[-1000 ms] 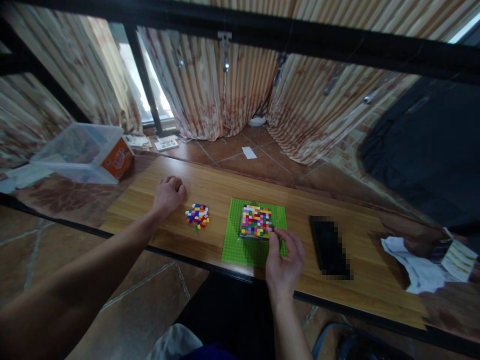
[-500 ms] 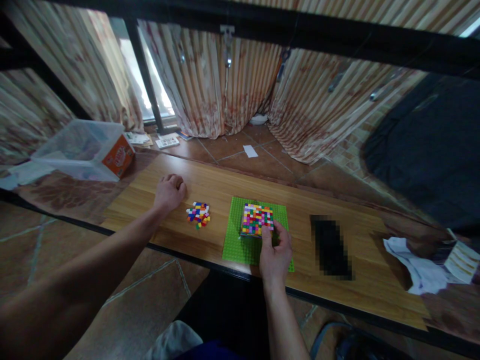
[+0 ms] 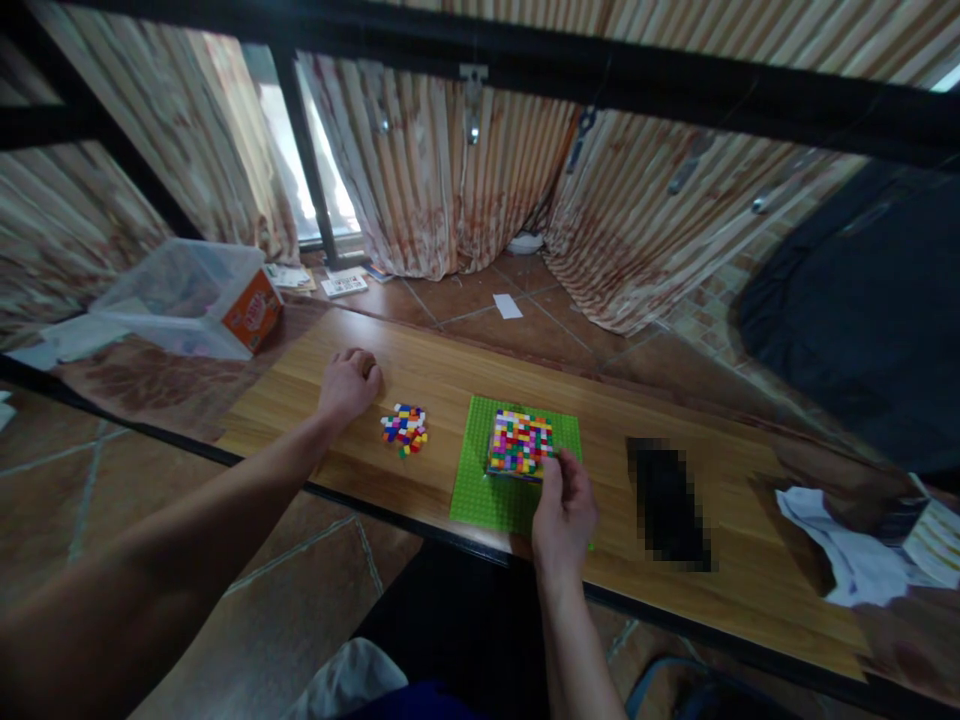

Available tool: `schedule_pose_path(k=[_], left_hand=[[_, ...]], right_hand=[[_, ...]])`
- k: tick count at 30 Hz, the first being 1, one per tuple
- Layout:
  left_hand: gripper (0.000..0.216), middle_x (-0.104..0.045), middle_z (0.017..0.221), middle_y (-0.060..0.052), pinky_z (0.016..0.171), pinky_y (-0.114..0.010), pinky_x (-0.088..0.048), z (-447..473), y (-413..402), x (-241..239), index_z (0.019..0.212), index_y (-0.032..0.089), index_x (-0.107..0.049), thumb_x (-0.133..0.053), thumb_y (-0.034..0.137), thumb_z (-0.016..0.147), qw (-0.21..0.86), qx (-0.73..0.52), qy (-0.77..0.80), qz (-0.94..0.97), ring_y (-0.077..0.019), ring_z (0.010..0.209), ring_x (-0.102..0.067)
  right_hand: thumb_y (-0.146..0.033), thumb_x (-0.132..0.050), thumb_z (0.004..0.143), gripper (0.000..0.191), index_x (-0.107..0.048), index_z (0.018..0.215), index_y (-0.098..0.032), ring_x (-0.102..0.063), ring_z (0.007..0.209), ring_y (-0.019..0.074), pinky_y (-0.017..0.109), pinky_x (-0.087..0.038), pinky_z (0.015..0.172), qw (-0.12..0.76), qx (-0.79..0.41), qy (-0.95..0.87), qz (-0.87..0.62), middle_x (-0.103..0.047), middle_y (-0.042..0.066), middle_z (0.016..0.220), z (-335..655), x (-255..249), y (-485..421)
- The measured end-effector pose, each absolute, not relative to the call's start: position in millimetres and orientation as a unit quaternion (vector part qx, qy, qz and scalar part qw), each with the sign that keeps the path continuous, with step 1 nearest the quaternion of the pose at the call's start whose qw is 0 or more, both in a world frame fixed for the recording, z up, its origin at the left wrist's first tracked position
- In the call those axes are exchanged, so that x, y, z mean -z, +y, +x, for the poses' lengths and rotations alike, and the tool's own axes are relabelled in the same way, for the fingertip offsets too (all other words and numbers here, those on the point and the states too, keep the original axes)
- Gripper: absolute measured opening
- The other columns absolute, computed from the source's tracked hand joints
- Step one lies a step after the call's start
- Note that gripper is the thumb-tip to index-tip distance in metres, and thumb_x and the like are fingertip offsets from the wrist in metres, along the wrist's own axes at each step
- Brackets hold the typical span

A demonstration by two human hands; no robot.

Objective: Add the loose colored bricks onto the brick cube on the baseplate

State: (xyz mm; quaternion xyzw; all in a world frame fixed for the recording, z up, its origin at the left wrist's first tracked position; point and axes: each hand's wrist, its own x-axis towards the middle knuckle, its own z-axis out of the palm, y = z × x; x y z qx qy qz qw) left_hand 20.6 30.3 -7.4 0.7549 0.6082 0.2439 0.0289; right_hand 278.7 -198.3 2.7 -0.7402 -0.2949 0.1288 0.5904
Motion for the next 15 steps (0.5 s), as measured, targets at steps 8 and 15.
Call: schedule_pose_path(k=[8, 15], left_hand=[[0.023, -0.064, 0.106, -0.012, 0.099, -0.042, -0.041, 21, 30, 7, 0.094, 0.020, -0.064, -0.044, 0.026, 0.087, 0.033, -0.243, 0.608, 0.755, -0.0284, 0.108, -0.054], [0.022, -0.064, 0.106, -0.011, 0.099, -0.041, -0.042, 21, 29, 8, 0.095, 0.019, -0.064, -0.044, 0.026, 0.088, 0.029, -0.246, 0.608, 0.754, -0.0278, 0.107, -0.054]], right_hand=[[-0.041, -0.058, 0.089, 0.029, -0.069, 0.104, -0.019, -0.064, 0.095, 0.0220, 0.039, -0.048, 0.089, 0.562, -0.007, -0.423, -0.710, -0.069, 0.009, 0.102, 239, -33, -211], [-0.027, -0.054, 0.094, 0.018, -0.069, 0.101, -0.023, -0.062, 0.091, 0.0190, 0.035, -0.050, 0.083, 0.468, -0.133, -0.612, -0.624, -0.069, 0.005, 0.095, 179, -14, -194]])
